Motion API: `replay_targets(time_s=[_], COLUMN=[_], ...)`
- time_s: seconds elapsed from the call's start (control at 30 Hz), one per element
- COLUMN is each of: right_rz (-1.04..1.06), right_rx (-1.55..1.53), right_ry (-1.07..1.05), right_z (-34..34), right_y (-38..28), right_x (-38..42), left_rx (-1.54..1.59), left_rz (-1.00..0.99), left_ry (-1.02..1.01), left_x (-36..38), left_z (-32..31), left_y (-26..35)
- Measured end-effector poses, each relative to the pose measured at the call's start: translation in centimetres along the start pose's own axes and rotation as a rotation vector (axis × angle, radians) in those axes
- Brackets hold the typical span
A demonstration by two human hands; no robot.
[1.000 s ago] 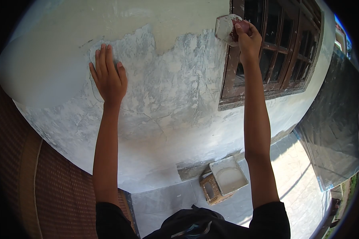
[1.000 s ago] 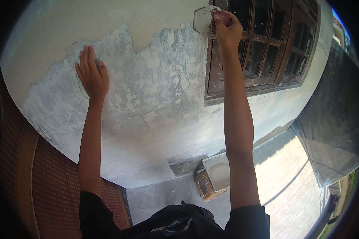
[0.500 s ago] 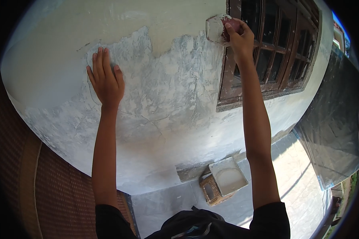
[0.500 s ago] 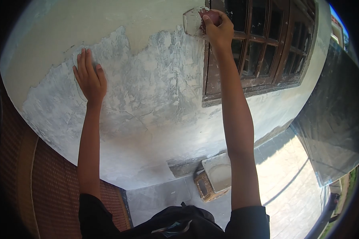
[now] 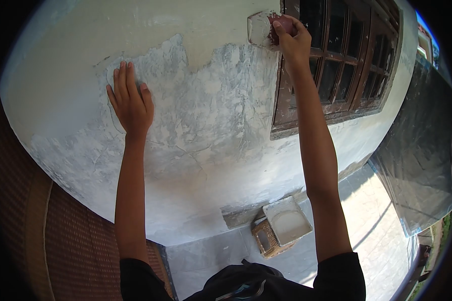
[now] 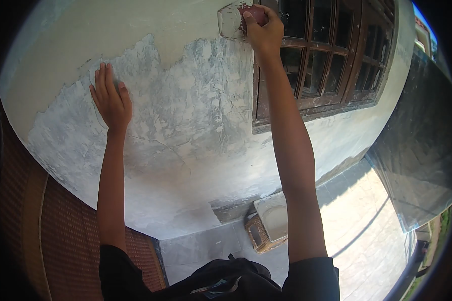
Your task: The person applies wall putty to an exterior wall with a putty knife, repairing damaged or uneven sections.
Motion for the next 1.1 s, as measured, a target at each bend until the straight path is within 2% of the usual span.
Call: replay_targets(time_s=[0.13,0.23,0.3,0.37,0.5,0.6,0.73,0.83,0.9,0.97,1.1], right_rz=[-0.045,-0.071,-0.078,0.026,0.012,-0.094,-0.065,-0.076,-0.075,0.006,0.026], right_rx=[-0.021,-0.154,-0.093,-0.128,-0.079,-0.006,-0.024,-0.107,-0.149,-0.145,-0.136], right_ry=[0.151,0.150,0.054,-0.034,-0.050,0.053,0.176,0.141,-0.027,-0.089,-0.131], right_z=[4.8,4.8,2.5,0.0,-0.8,2.6,6.2,5.1,1.3,-1.7,-5.2], right_y=[1.6,0.0,-1.9,-1.8,-0.7,0.6,1.3,0.5,-1.0,-2.4,-3.9], right_x=[-2.4,-2.3,-0.9,-0.5,-0.9,-1.9,-2.6,-1.4,0.8,3.0,6.2], left_rx=[0.003,-0.002,0.001,0.003,0.003,-0.001,-0.017,-0.009,-0.009,-0.009,0.005], left_rz=[0.005,0.003,0.001,0.002,-0.005,-0.001,0.024,0.028,0.026,0.023,0.011], left_ry=[-0.013,-0.011,-0.010,-0.010,-0.012,-0.015,-0.005,0.004,0.001,-0.002,-0.013], left_x=[0.1,0.0,0.0,0.0,0.1,0.1,0.0,0.0,0.0,0.1,0.2], left_z=[0.0,0.0,0.0,0.0,0.0,0.0,0.1,0.1,0.1,0.1,0.0], left_y=[0.0,0.1,0.2,0.2,0.2,0.0,0.2,0.3,0.2,0.2,0.2])
Point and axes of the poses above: each hand's wrist, its own x-axis away from the middle knuckle, its own z-axis out of the back of the hand, y = z × x, the point moved 7 cm from there along -x, towards the middle knuckle, and after that the axes turned 14 degrees about y, right-handed, at the moved point
